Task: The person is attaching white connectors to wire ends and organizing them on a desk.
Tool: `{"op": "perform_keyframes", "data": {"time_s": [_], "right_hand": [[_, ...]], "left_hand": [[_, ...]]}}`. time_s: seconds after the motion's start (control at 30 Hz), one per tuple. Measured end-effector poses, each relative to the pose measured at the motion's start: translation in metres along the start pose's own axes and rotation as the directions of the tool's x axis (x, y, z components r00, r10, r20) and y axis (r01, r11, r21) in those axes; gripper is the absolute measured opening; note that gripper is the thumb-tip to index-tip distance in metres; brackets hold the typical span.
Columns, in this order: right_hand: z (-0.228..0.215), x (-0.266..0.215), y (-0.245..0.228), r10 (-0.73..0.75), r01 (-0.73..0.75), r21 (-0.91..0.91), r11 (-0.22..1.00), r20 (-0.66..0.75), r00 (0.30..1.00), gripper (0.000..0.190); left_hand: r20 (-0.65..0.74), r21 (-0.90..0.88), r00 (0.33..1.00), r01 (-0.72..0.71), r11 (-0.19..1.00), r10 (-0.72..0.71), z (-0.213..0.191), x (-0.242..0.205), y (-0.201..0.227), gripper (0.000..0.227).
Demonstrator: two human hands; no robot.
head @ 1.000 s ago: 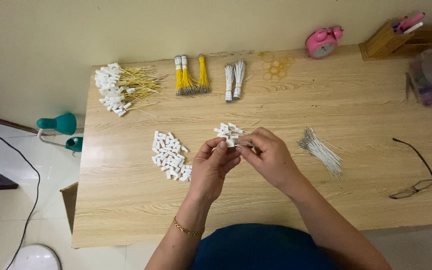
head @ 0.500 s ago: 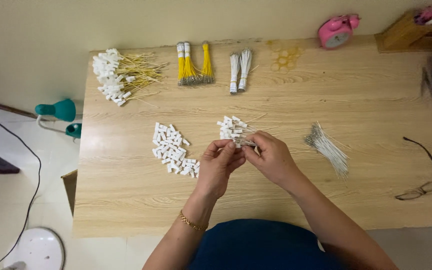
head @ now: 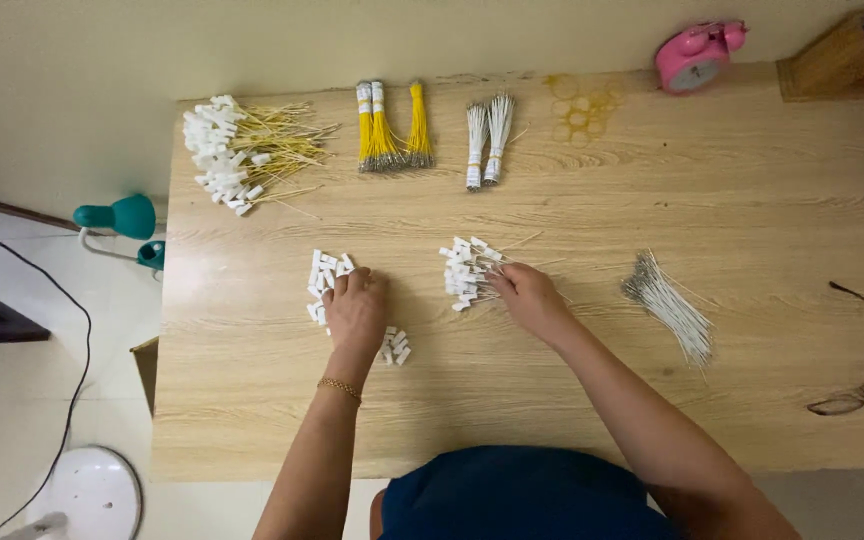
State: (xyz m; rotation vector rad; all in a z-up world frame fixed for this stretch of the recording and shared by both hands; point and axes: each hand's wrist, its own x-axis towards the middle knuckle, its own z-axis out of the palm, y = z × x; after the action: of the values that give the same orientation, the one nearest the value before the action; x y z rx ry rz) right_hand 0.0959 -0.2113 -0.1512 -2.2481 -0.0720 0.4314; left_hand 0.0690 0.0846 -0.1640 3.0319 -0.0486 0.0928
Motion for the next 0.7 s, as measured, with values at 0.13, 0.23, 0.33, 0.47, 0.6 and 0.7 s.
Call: {"op": "perform_keyframes", "data": {"time_s": [0.13,0.23,0.33,0.47,0.6,0.7], "right_hand": [[-0.018,-0.001,-0.023,0.08,-0.081,0.033,0.996,0.029,0.996,0.03],[-0.031,-0.004,-0.025,-0.015,0.021,0.084,0.996,-0.077,0.997,0.029],[-0.052,-0.014,-0.039,-0.163,0.206,0.208,0.956,-0.209,0.964,0.028],[-0.08,-0.039,-0.095,0.004,0.02,0.431,0.902,-0.054,0.999,0.031],[-0.068,-0.049,-0.09,-0.04,-0.002,0.591,0.806,0.058,0.998,0.025],[-0.062,-0.057,-0.086,-0.085,0.007,0.666,0.746,0.085,0.993,0.015]], "left_hand": [[0.021,0.052,1.0,-0.006,0.999,0.005,0.002,0.009,-0.001,0.019],[0.069,-0.003,0.997,0.038,0.999,-0.037,0.002,0.011,-0.001,0.014],[-0.026,-0.112,0.999,0.024,0.993,-0.027,-0.037,0.017,0.021,0.015],[0.257,-0.655,0.943,0.329,0.68,-0.209,-0.094,0.018,0.064,0.021],[0.318,-0.944,0.945,0.323,0.066,-0.072,-0.103,0.007,0.097,0.027],[0.307,-0.951,0.952,0.307,-0.044,-0.001,-0.118,-0.002,0.114,0.028]]}}
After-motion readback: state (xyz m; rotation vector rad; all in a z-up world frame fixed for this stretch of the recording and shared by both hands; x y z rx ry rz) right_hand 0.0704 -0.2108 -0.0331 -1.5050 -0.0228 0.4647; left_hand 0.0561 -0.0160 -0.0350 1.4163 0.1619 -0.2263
